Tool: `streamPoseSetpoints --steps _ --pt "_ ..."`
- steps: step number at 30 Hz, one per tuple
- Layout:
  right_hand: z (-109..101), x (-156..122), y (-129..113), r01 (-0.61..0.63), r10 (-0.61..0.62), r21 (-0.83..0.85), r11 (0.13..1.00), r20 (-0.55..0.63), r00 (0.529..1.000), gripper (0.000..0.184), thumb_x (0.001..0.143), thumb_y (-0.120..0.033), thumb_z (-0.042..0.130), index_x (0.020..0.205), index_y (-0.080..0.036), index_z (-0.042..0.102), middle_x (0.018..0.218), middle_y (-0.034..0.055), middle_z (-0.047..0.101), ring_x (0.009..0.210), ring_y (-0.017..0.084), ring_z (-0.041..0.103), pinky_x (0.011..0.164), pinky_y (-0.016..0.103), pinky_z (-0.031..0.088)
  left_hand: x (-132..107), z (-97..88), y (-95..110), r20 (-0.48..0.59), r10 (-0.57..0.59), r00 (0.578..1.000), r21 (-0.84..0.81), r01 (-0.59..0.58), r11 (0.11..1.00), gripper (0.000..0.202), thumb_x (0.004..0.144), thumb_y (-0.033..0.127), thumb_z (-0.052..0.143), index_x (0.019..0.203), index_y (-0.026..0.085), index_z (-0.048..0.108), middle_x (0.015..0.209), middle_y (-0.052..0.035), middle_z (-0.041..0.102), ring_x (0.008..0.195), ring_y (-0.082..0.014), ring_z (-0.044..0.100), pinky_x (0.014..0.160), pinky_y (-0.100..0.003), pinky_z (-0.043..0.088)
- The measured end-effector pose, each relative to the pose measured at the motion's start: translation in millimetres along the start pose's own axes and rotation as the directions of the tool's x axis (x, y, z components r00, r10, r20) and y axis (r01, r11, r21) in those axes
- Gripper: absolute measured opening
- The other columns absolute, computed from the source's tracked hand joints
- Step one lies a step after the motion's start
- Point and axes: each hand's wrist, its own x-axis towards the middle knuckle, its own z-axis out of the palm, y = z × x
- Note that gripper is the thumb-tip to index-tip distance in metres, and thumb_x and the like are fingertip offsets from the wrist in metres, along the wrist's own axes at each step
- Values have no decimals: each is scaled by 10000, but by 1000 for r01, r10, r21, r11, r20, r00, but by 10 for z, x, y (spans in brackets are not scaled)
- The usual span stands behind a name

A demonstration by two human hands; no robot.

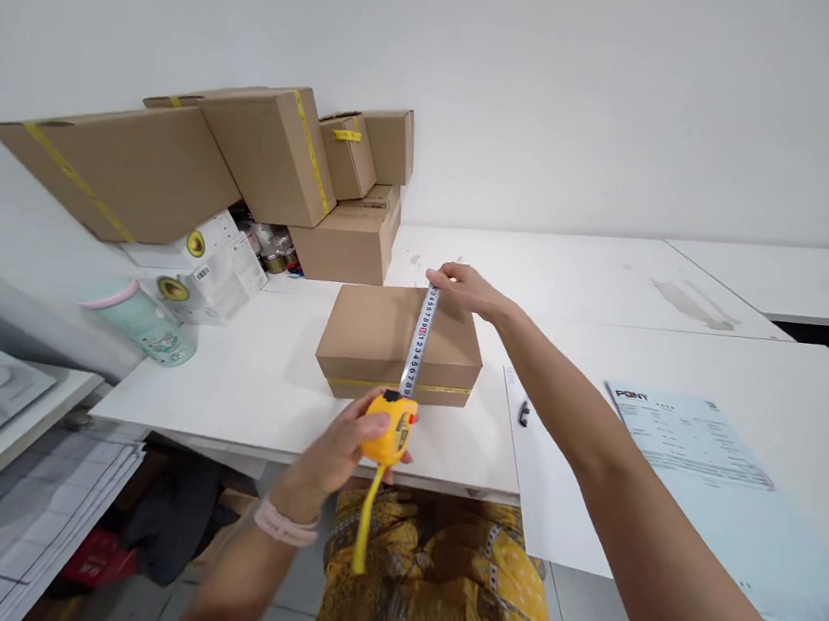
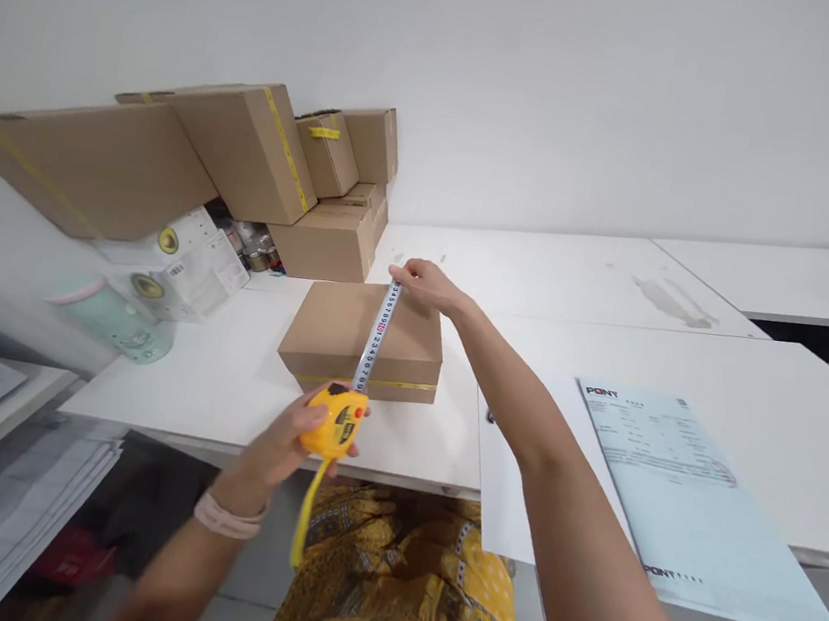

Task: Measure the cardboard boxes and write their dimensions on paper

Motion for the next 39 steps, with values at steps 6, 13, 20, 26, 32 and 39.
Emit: streamPoseSetpoints --steps 6,13,20,26,32,39 --pt "273 310 -53 -115 117 -156 981 4 993 379 969 -524 470 798 -195 547 959 123 685 862 227 585 775 342 444 390 204 -57 -156 73 985 -158 -98 983 522 700 550 760 1025 163 631 966 -100 696 625 -209 708 415 -256 494" --pt "337 305 -22 -200 198 -269 942 -36 980 396 917 -601 493 901 -218 589 1040 127 717 844 243 625 737 358 452 490 168 -37 -198 23 980 -209 -65 976 526 657 553 794 1001 190 631 920 -87 715 599 -213 710 390 -250 474" --pt "418 538 245 -101 92 -364 926 -41 995 391 927 -574 474 831 -221 610 927 57 715 825 207 606 760 326 404 420 271 -105 -217 16 976 -191 -59 980 510 678 549 770 1015 188 643 1030 -107 709 634 -205 705 410 -262 495" --pt "462 574 314 -102 89 -370 924 -52 995 398 924 -569 480 785 -216 598 899 50 705 801 198 591 759 322 392 446 302 -142 -242 17 970 -192 -65 979 510 670 554 775 1003 187 656 1102 -130 697 630 -202 707 397 -259 488" --pt "330 526 221 -40 37 -40 998 -84 996 482 916 -642 497 774 -190 587 876 47 692 817 174 587 760 288 433 332 281 -57 -215 46 976 -168 -83 982 486 685 557 736 1001 195 663 1049 -114 707 618 -201 701 395 -248 475" --pt "-148 -425 595 42 196 477 878 -438 877 527 893 -712 496 964 -204 619 997 94 682 920 184 628 807 309 516 -352 -229 -50 -469 453 759 152 -436 887 499 687 474 751 1135 313 601 1473 -78 512 723 -214 709 447 -302 542"
